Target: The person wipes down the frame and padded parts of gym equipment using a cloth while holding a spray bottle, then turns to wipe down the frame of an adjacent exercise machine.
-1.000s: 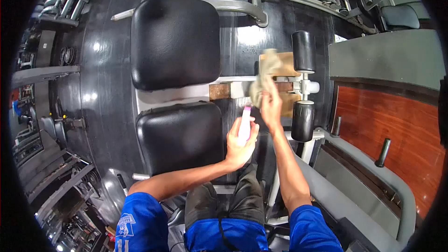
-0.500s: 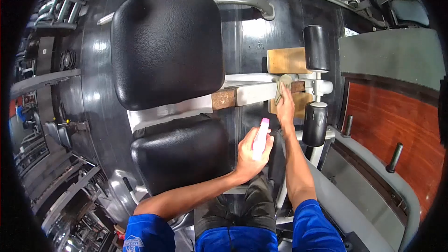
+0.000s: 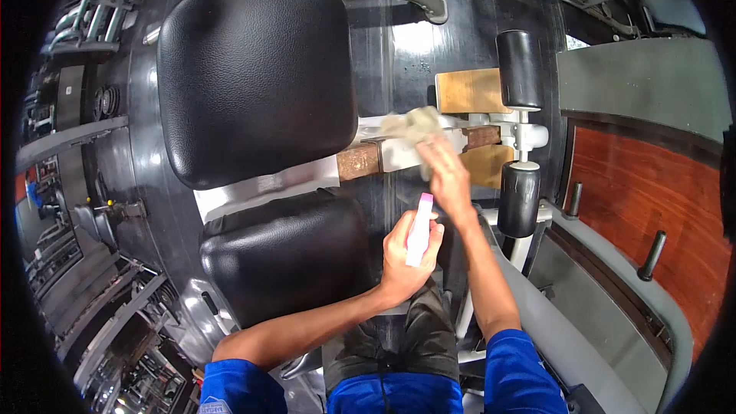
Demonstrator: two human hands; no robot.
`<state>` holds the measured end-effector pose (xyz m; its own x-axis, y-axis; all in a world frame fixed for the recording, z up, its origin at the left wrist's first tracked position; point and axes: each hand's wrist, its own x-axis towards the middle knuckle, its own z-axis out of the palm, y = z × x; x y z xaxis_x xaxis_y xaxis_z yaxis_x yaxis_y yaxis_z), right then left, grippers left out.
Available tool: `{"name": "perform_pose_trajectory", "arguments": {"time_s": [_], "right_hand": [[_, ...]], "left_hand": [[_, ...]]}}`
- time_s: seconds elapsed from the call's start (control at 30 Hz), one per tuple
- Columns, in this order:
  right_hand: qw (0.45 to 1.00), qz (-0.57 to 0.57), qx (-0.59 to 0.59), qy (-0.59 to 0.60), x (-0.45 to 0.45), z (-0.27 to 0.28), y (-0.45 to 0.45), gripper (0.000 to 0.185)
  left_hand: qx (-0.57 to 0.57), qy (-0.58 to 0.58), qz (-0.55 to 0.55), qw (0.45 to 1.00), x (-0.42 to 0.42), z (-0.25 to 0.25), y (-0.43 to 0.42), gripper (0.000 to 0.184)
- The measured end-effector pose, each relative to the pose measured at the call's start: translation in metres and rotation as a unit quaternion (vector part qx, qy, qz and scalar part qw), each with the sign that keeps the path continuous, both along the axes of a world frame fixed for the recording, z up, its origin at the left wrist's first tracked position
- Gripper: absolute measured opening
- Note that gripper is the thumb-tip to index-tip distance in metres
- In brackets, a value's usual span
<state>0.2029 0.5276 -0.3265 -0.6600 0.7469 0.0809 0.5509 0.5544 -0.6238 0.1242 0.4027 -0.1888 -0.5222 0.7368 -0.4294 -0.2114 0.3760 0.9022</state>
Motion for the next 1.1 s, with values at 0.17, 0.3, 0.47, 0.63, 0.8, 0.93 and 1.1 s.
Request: {"name": "perform_pose_trajectory", "arguments": {"time_s": [0.17, 0.3, 0.47, 0.63, 0.8, 0.93, 1.1], "right_hand": [[0.967, -0.215, -0.132, -0.038, 0.045, -0.055, 0.026, 0.057], [0.981, -0.136, -0.136, 0.027, 0.009, -0.014, 0.009, 0.054], [0.987, 0.146, -0.058, 0.023, -0.036, 0.049, -0.002, 0.061], [0.993, 0.038, -0.103, -0.052, -0.029, 0.027, 0.043, 0.052], [0.971, 0.128, -0.174, -0.106, -0.057, 0.016, 0.081, 0.044], [0.875, 0.243, -0.361, -0.213, -0.126, 0.071, 0.087, 0.043], [0.853, 0.355, -0.362, -0.120, -0.130, 0.032, 0.099, 0.043]], "left_hand": [[-0.034, -0.052, 0.036, 0.997, 0.001, -0.003, 0.000, 0.014], [-0.035, -0.049, 0.027, 0.998, 0.003, -0.010, -0.003, 0.015], [-0.047, -0.050, 0.035, 0.997, 0.002, -0.006, -0.001, 0.015], [-0.049, -0.066, 0.041, 0.996, 0.000, -0.008, 0.000, 0.015], [-0.036, -0.059, 0.014, 0.998, 0.000, -0.011, -0.001, 0.015], [-0.042, -0.052, 0.010, 0.998, 0.000, -0.016, -0.001, 0.015], [-0.056, -0.068, 0.008, 0.996, -0.002, -0.016, -0.001, 0.015]]}}
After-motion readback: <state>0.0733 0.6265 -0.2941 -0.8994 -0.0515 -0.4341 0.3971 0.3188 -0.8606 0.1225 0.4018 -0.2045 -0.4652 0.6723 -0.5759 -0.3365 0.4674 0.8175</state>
